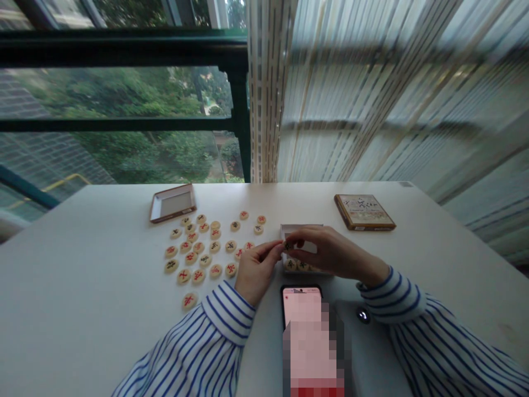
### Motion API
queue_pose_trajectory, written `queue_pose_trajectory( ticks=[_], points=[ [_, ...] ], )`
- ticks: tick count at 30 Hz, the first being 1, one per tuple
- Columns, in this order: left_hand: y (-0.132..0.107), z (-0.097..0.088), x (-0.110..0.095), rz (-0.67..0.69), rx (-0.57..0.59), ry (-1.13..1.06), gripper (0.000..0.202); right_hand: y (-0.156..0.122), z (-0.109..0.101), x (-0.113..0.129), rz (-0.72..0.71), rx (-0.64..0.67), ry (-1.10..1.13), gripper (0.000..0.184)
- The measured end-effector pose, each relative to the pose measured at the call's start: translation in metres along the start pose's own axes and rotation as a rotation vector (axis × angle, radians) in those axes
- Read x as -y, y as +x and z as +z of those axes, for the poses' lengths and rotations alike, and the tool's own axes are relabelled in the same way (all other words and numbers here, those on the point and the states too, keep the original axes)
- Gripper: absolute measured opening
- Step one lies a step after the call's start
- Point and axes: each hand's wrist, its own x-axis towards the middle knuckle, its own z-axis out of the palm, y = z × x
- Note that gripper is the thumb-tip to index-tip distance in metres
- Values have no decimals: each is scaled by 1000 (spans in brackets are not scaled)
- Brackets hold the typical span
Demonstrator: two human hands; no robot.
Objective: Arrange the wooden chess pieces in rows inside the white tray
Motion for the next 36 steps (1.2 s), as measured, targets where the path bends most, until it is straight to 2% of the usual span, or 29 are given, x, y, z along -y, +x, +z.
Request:
queue_pose_trajectory(
  ticks=[4,9,17,25,36],
  points=[
    [0,0,2,16,-28,47,27,0,-1,-3,17,0,28,19],
    [2,-2,13,78,-51,205,26,-1,1,-10,72,31,-3,19],
    [0,-2,18,193,-2,460,25,0,7,-17,143,117,-128,21],
    [-1,-1,17,198,23,484,25,1,11,-21,142,150,-231,23],
    [-1,-1,17,215,23,502,24,0,13,-25,113,192,-264,23]
  ],
)
